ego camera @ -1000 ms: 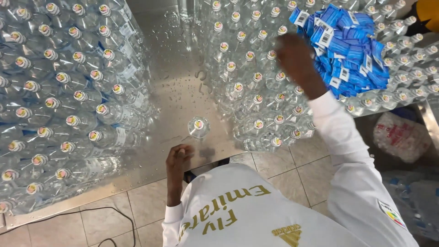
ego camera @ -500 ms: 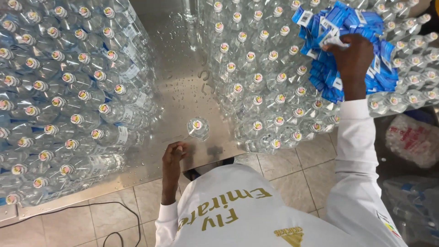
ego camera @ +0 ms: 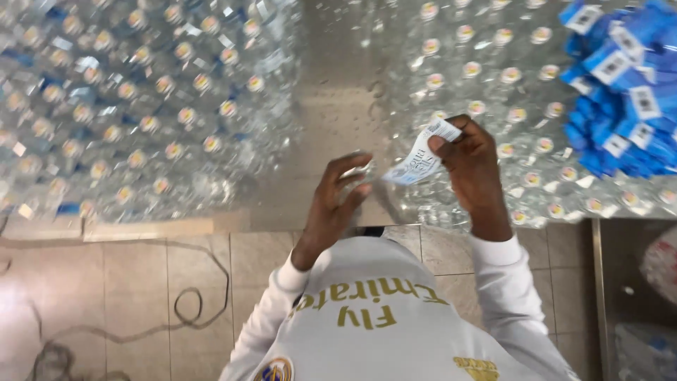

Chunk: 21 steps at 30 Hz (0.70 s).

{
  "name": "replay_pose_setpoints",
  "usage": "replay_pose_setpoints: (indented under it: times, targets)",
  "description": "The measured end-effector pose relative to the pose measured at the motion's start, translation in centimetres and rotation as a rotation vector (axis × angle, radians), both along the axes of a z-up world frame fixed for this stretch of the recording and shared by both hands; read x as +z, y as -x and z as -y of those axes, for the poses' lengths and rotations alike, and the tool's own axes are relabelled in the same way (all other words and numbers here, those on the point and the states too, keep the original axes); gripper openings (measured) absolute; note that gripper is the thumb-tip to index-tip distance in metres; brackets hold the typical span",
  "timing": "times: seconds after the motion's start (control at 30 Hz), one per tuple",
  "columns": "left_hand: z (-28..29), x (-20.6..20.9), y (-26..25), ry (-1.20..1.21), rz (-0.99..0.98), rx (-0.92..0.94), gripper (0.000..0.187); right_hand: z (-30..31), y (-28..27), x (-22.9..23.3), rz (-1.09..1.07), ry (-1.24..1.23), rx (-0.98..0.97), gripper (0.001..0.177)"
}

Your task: Manually applying adhesive labels to plastic water bottles on a production table.

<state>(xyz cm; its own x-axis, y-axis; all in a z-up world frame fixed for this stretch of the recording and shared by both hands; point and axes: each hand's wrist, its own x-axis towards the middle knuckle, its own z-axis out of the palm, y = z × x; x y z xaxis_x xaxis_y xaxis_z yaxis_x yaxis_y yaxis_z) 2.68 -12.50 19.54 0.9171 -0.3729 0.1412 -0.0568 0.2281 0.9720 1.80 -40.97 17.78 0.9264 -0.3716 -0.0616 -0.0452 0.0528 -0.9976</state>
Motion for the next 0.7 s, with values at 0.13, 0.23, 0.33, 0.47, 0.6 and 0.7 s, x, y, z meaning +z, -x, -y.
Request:
replay_pose_setpoints:
  times: [0.13,0.23,0.33,0.47,0.6,0.7]
  targets:
    - [0.4,-1.2,-0.4,0.126,-0.153,0.021,0.047,-8.9,0.2,1.9,0.095,-0.439,0.109,0.025]
    - [-0.9,-4.7,-0.3,0.153,-0.289,0.179,0.031,-10.2,0.0,-1.3,0.062,-0.245,0.152,0.029]
    - [-1.0,-6.3,-0.4,0.204,-0.250,0.252,0.026,-9.9,0.0,-0.5,0.060,-0.107,0.156,0.033]
    - [1.0,-11.0,-1.3,0.139,-0.130,0.428,0.024,-11.1,-1.2,-1.1,0.020,-0.050,0.219,0.025]
    - [1.8,-10.4,-1.2,0.349,-0.216,0.452,0.026,-13.4,-1.7,-2.3,0.135,0.258,0.078,0.024]
    - [1.2,-8.0,-1.7,0.293,-0.194,0.557,0.022,-13.4,-2.8,-2.4,0.109,0.289,0.067,0.051]
